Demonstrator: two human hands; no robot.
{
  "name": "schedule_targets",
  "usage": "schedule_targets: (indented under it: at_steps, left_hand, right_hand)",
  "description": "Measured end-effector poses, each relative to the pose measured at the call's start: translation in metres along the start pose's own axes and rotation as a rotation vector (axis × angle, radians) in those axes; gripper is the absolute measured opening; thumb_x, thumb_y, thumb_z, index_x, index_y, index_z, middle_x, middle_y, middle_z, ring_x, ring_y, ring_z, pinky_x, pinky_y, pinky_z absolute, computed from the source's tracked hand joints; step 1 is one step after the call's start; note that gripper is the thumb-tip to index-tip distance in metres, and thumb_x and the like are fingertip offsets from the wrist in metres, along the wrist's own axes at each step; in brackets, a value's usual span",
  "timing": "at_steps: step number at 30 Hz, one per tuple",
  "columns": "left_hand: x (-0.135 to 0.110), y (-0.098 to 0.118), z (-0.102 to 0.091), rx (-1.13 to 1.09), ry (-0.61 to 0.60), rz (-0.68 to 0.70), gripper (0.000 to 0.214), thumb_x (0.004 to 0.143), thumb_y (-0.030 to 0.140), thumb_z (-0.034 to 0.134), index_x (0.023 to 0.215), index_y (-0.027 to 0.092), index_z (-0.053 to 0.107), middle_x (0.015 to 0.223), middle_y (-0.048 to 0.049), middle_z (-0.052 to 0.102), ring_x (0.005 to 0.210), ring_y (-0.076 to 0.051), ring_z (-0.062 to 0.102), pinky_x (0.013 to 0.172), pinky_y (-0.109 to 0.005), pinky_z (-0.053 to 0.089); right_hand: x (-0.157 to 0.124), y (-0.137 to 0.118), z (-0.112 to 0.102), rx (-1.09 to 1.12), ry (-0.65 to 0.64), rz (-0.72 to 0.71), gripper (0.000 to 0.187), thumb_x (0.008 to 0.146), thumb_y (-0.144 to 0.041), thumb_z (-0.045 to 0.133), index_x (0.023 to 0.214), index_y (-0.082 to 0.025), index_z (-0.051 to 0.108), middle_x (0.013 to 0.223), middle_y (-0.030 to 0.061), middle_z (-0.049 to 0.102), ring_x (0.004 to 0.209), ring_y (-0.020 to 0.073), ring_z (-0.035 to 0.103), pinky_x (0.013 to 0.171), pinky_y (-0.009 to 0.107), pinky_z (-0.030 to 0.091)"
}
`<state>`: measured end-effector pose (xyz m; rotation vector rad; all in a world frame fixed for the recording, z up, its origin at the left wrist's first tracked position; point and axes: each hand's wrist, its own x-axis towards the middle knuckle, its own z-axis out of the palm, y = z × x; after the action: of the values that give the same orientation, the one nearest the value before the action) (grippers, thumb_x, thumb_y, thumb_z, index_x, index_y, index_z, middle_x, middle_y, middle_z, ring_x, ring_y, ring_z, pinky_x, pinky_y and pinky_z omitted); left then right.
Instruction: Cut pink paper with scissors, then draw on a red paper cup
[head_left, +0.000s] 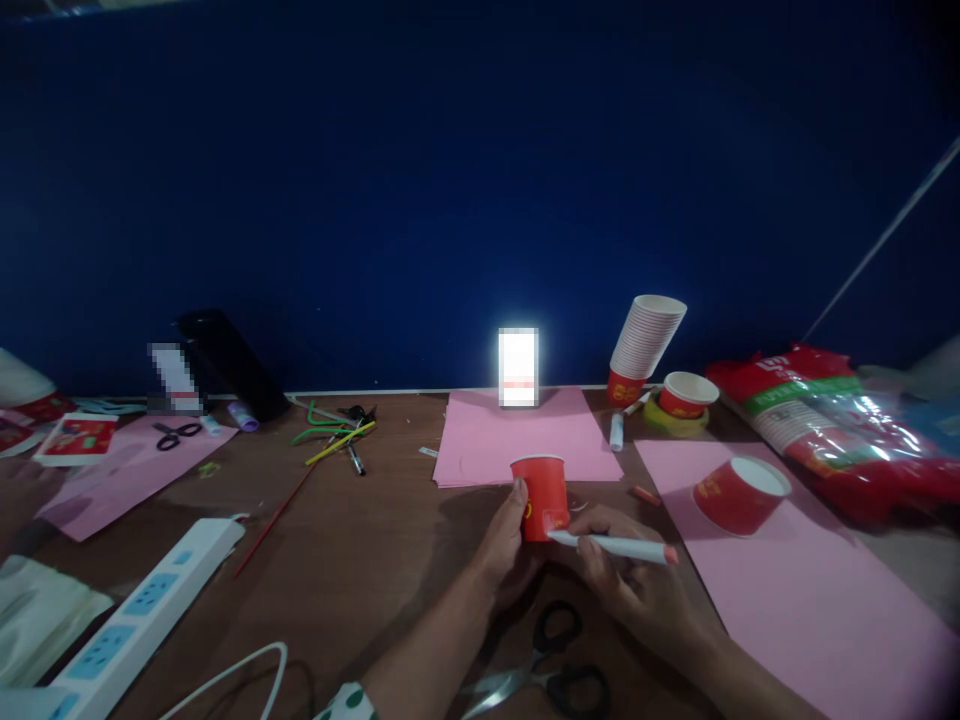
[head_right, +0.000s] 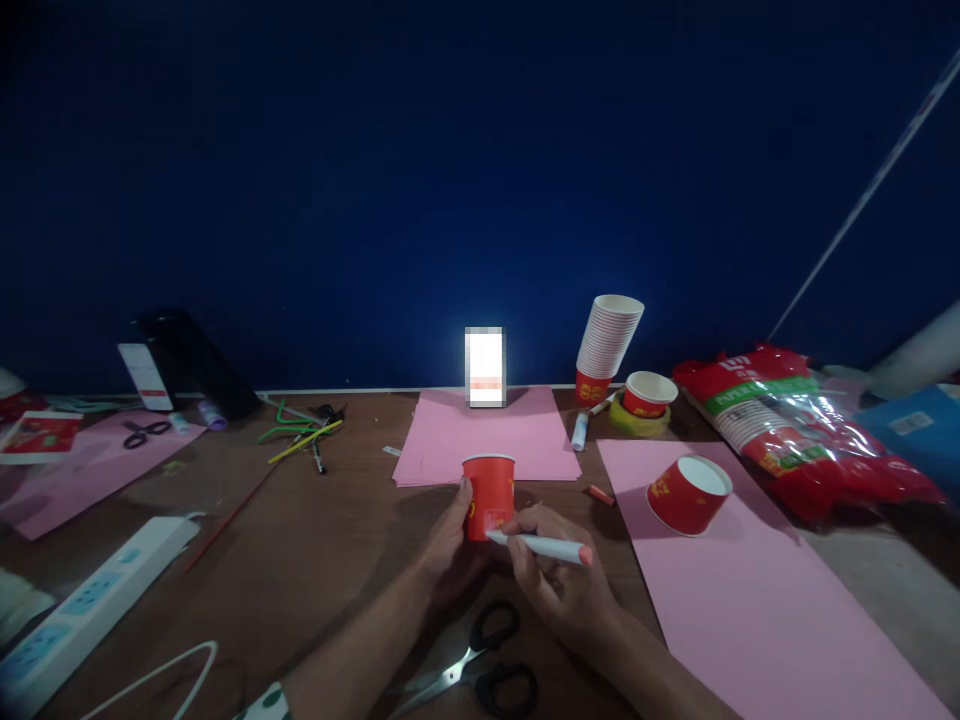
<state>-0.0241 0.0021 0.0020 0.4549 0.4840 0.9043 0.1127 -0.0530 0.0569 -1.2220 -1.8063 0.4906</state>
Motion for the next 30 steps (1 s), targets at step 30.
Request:
schedule_targets:
  at_steps: [30]
  left_hand:
    - [0.001,-0.002,-0.001,-0.063,-0.004,0.036,0.053,0.083,0.058,0.050,0.089,0.007,0.064,0.074,-0.0094,0.064,0.067,-0.018,0.059,0.078,-0.034,0.046]
  right_hand:
    - [0.005,-0.007,-0.002,-0.065,0.097,0.037,0.011,0.086,-0.025,0.055,0.082,-0.022,0.064,0.076,0.0021,0.069,0.071,0.0182,0.066,0.060,0.026,0.051]
